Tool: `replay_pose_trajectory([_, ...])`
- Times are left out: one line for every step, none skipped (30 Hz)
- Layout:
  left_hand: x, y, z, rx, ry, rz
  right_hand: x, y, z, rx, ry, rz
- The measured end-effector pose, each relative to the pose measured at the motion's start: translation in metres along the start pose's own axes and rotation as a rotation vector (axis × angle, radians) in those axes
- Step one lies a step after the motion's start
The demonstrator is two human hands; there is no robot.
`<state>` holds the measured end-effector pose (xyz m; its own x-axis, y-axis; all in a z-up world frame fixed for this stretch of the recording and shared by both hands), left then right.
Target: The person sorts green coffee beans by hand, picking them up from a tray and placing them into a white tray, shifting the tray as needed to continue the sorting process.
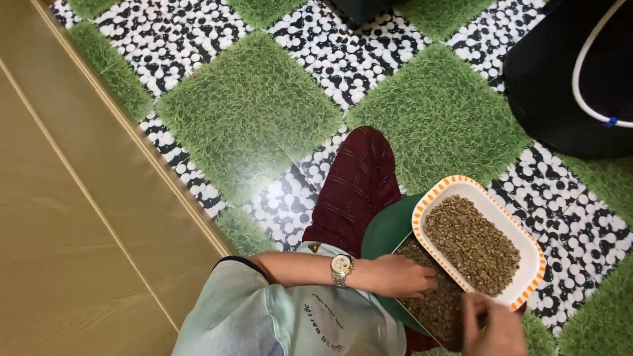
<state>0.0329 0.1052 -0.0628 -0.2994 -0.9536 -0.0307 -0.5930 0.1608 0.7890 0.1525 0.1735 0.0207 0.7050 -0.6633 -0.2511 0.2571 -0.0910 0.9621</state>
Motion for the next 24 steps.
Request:
replay_pose_trajectory([-0.001, -0.001, 0.000, -0.020, -0.014, 0.005, 0.011, -0.013, -0.003, -0.119, 0.026, 0.061])
replay_pose_trajectory([-0.002, -0.003, -0.001, -0.041, -0.028, 0.009, 0.023, -0.026, -0.005, -0.240, 0.054, 0.122])
replay_pose_trajectory([-0.002, -0.001, -0.003, -0.042, -0.032, 0.006, 0.032, -0.044, -0.023, -0.235, 0.054, 0.118])
replay_pose_trajectory([-0.001, 0.002, -0.005, -0.017, -0.035, -0.004, 0.044, -0.079, -0.039, -0.209, 0.049, 0.288])
replay_pose_trajectory([0.000, 0.005, -0.006, 0.004, -0.036, -0.013, 0.056, -0.116, -0.055, -0.184, 0.047, 0.456])
replay_pose_trajectory([0.001, 0.007, -0.007, -0.001, -0.038, -0.016, 0.061, -0.125, -0.059, -0.182, 0.048, 0.451])
replay_pose_trajectory([0.003, 0.010, -0.009, -0.004, -0.049, -0.039, 0.066, -0.130, -0.064, -0.095, 0.045, 0.391])
replay_pose_trajectory([0.005, 0.014, -0.011, -0.008, -0.060, -0.062, 0.070, -0.135, -0.069, -0.009, 0.043, 0.331])
replay_pose_trajectory([0.005, 0.014, -0.012, -0.009, -0.063, -0.058, 0.069, -0.135, -0.066, -0.010, 0.038, 0.328])
replay_pose_trajectory([0.004, 0.014, -0.011, -0.014, -0.051, -0.049, 0.068, -0.141, -0.064, 0.024, 0.019, 0.393])
replay_pose_trajectory([0.003, 0.014, -0.010, -0.019, -0.044, -0.039, 0.068, -0.147, -0.064, 0.058, -0.006, 0.456])
replay_pose_trajectory([0.004, 0.017, -0.013, -0.021, -0.051, -0.034, 0.063, -0.141, -0.059, 0.058, -0.014, 0.453])
replay_pose_trajectory([0.006, 0.020, -0.015, -0.026, -0.059, -0.043, 0.060, -0.135, -0.053, 0.058, -0.006, 0.465])
replay_pose_trajectory([0.008, 0.024, -0.018, -0.031, -0.067, -0.052, 0.056, -0.130, -0.046, 0.058, 0.002, 0.477])
replay_pose_trajectory([0.008, 0.025, -0.020, -0.028, -0.073, -0.047, 0.052, -0.122, -0.042, 0.059, -0.007, 0.479])
replay_pose_trajectory([0.008, 0.025, -0.018, 0.024, -0.044, -0.030, 0.049, -0.117, -0.033, 0.027, 0.022, 0.509])
replay_pose_trajectory([0.008, 0.024, -0.015, 0.074, -0.015, -0.012, 0.046, -0.112, -0.025, -0.006, 0.051, 0.538])
replay_pose_trajectory([0.010, 0.024, -0.014, 0.076, -0.021, -0.005, 0.043, -0.114, -0.024, -0.007, 0.041, 0.540])
replay_pose_trajectory([0.012, 0.026, -0.015, 0.058, -0.024, -0.023, 0.044, -0.108, -0.019, -0.042, 0.057, 0.488])
replay_pose_trajectory([0.012, 0.028, -0.017, 0.041, -0.028, -0.042, 0.045, -0.101, -0.017, -0.075, 0.072, 0.435])
replay_pose_trajectory([0.014, 0.030, -0.023, 0.051, -0.062, -0.022, 0.043, -0.091, -0.013, -0.066, 0.032, 0.434])
replay_pose_trajectory([0.016, 0.037, -0.026, 0.054, -0.063, -0.044, 0.041, -0.084, -0.008, -0.130, 0.009, 0.458])
replay_pose_trajectory([0.017, 0.044, -0.027, 0.055, -0.067, -0.068, 0.037, -0.078, -0.002, -0.195, -0.014, 0.475])
replay_pose_trajectory([0.016, 0.045, -0.031, 0.062, -0.103, -0.048, 0.031, -0.064, 0.004, -0.185, -0.054, 0.466])
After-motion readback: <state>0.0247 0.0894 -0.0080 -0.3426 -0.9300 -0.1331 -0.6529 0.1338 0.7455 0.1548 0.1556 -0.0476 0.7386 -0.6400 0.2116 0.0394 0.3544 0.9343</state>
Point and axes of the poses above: each hand's wrist, its own x-axis away from the middle knuckle, its own y-axis out of the back of the hand, z = x × y, the point moved 10 cm from there along -x, towards the middle knuckle, and after that the axes turned 7 degrees about z, right-handed, at the moved point
